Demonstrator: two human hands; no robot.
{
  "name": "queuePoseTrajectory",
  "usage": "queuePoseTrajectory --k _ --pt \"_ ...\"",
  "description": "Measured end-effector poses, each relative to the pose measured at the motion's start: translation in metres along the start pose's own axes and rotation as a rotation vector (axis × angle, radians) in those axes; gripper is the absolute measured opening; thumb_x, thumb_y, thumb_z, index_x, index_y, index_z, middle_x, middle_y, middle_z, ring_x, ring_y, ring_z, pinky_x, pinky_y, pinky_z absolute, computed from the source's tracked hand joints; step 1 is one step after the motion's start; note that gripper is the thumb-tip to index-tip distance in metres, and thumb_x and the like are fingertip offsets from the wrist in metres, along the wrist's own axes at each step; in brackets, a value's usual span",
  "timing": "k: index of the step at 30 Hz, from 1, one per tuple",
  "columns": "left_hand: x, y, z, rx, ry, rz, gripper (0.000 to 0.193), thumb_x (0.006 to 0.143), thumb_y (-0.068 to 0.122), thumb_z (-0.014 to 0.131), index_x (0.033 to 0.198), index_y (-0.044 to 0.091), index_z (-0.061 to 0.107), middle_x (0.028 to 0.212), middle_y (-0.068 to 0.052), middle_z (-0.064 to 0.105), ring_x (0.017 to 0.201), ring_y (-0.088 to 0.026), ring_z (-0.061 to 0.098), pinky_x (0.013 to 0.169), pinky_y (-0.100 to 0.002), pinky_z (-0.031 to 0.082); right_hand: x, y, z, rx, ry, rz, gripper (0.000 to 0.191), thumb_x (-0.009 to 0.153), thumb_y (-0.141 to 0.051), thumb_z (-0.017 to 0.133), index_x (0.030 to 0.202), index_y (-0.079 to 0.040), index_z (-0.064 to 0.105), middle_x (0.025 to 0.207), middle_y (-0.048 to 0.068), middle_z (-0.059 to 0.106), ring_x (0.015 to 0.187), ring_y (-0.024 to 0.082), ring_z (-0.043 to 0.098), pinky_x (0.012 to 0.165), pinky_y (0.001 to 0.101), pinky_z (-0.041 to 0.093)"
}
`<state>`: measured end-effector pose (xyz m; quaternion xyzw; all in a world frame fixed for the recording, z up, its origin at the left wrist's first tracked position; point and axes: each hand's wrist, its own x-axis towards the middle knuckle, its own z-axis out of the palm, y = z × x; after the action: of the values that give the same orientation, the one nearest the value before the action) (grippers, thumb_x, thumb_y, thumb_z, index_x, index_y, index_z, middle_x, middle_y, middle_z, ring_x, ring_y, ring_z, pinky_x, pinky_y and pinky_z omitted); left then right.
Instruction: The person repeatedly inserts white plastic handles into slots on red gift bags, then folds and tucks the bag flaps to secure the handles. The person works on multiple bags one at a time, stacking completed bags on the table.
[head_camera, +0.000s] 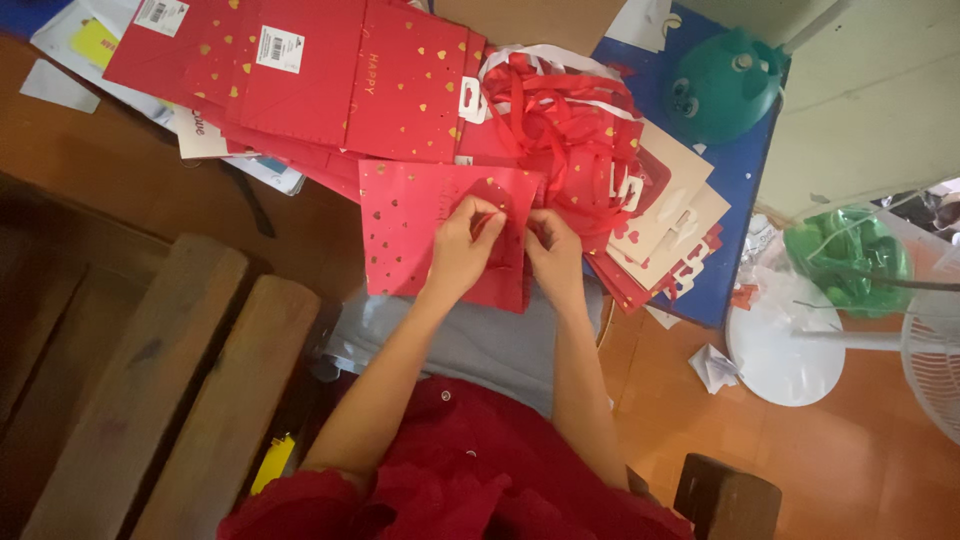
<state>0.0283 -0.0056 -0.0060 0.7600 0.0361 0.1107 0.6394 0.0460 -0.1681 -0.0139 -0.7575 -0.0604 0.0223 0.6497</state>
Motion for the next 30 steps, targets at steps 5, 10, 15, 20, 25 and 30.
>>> queuePoseTrajectory --k 5,10,15,20,25,30 --pt "0.001 -0.001 0.003 0.02 -0.019 0.173 0.018 0.093 0.018 0.074 0.102 0.004 0.067 0.098 -0.011 0.073 0.092 -0.023 0.07 0.083 -0.035 0.055 0.0 -0.006 -0.001 -0.011 -0.008 -0.013 0.017 0.099 -0.002 0.058 0.114 0.001 0.067 0.103 0.002 0.072 0.095 0.008 0.066 0.086 0.025 0.053" --pt "0.002 -0.006 0.003 0.078 -0.037 0.108 0.015 0.099 0.018 0.068 0.102 0.004 0.066 0.098 -0.01 0.073 0.093 -0.024 0.07 0.083 -0.036 0.054 -0.002 -0.007 0.001 -0.021 0.014 -0.009 0.019 0.099 -0.003 0.058 0.114 0.002 0.069 0.103 0.003 0.073 0.094 0.008 0.065 0.085 0.0254 0.053" --pt "0.003 -0.003 0.001 -0.008 -0.054 -0.058 0.019 0.1 0.022 0.065 0.103 0.004 0.062 0.095 -0.01 0.071 0.086 -0.024 0.069 0.079 -0.038 0.054 0.001 -0.005 0.002 -0.089 0.04 -0.053 0.019 0.099 -0.003 0.057 0.113 0.001 0.069 0.101 0.002 0.073 0.093 0.008 0.066 0.084 0.0247 0.053" --pt "0.004 -0.003 0.004 0.079 -0.041 0.154 0.019 0.092 0.019 0.073 0.098 0.003 0.064 0.095 -0.012 0.073 0.092 -0.027 0.069 0.082 -0.039 0.053 -0.001 -0.003 0.0 -0.112 0.059 -0.045 0.016 0.1 -0.003 0.06 0.112 0.001 0.069 0.094 0.001 0.069 0.084 0.007 0.06 0.077 0.0241 0.05" --pt "0.004 -0.011 0.005 0.081 -0.022 0.084 0.018 0.098 0.019 0.068 0.1 0.003 0.062 0.096 -0.012 0.071 0.091 -0.028 0.069 0.081 -0.039 0.053 0.0 0.0 0.0 -0.052 0.047 -0.043 0.015 0.098 -0.003 0.059 0.11 0.0 0.068 0.095 -0.001 0.069 0.086 0.005 0.062 0.079 0.0223 0.051" --pt "0.007 -0.01 0.002 -0.007 -0.052 0.046 0.021 0.099 0.022 0.066 0.104 0.003 0.059 0.096 -0.013 0.069 0.091 -0.028 0.07 0.083 -0.039 0.053 0.002 0.003 0.001 -0.07 0.051 -0.05 0.014 0.099 -0.001 0.058 0.108 0.0 0.068 0.092 -0.002 0.067 0.085 0.004 0.059 0.078 0.0217 0.05"
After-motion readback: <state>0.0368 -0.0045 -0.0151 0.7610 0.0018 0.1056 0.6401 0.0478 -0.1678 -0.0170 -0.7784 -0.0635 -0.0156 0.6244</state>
